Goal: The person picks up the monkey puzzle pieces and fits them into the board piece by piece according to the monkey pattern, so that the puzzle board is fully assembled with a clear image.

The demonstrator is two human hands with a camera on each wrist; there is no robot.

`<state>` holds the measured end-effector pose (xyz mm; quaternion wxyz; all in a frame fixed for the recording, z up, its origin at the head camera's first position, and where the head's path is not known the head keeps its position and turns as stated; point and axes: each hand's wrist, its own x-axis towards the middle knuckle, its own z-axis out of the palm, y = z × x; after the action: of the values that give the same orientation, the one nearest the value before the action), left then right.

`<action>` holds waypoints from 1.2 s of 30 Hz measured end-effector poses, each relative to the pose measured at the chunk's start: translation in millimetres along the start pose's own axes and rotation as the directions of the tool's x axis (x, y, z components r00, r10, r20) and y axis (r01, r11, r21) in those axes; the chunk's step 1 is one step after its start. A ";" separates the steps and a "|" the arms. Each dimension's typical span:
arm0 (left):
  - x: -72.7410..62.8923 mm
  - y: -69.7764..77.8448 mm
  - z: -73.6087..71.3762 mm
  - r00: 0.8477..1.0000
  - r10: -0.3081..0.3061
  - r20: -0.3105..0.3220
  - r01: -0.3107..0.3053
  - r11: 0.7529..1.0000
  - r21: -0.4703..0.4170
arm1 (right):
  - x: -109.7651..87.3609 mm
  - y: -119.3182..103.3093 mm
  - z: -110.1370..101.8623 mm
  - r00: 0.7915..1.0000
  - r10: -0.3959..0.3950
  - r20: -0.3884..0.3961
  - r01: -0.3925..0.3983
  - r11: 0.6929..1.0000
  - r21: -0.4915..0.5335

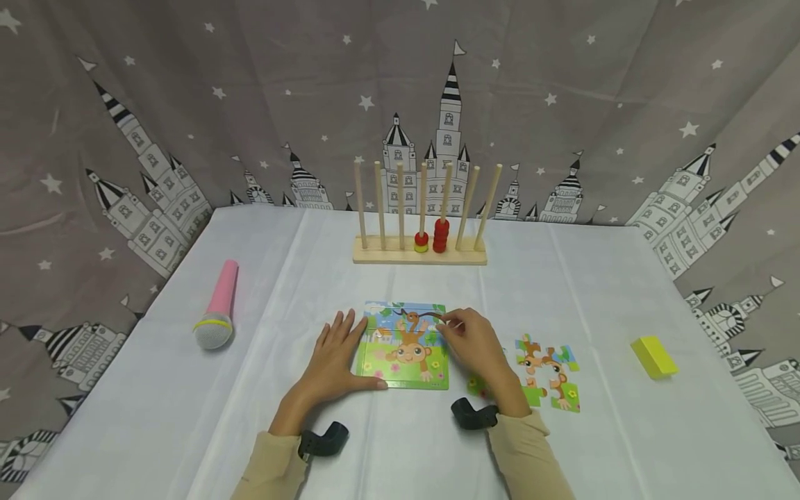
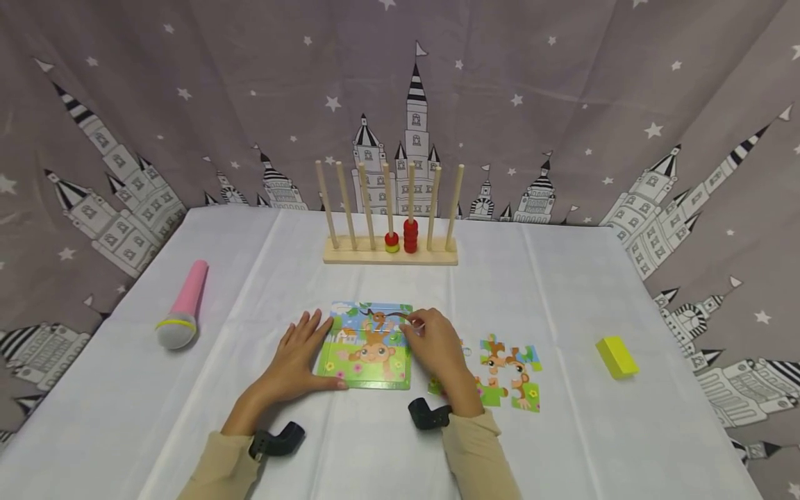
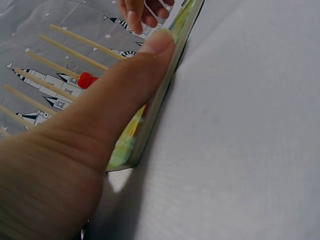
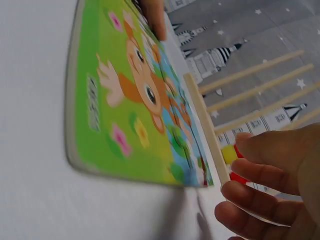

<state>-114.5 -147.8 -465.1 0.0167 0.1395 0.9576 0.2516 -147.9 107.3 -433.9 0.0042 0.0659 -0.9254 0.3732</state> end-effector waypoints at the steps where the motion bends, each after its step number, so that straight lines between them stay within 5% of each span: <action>1: 0.3 0.0 0.1 1.000 0.001 -0.001 -0.001 1.000 0.001 | -0.7 3.0 -3.3 1.000 0.002 -0.003 -0.002 1.000 -0.004; 8: 0.9 0.5 -0.7 1.000 -0.007 0.006 0.007 1.000 0.004 | -6.4 29.1 -24.1 1.000 0.003 -0.020 -0.003 1.000 -0.010; 17: 0.7 0.9 -1.1 1.000 -0.016 0.008 0.016 1.000 0.001 | -14.7 52.0 -39.0 0.995 0.098 0.003 -0.098 0.994 -0.039; 36: 0.2 0.2 0.0 1.000 -0.017 0.012 0.017 1.000 0.001 | -27.7 49.8 -37.4 0.998 0.052 0.042 -0.044 0.986 -0.161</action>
<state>-114.7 -147.6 -465.1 0.0244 0.1327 0.9587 0.2502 -128.2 171.9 -442.9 -0.0206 0.0516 -0.9535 0.2962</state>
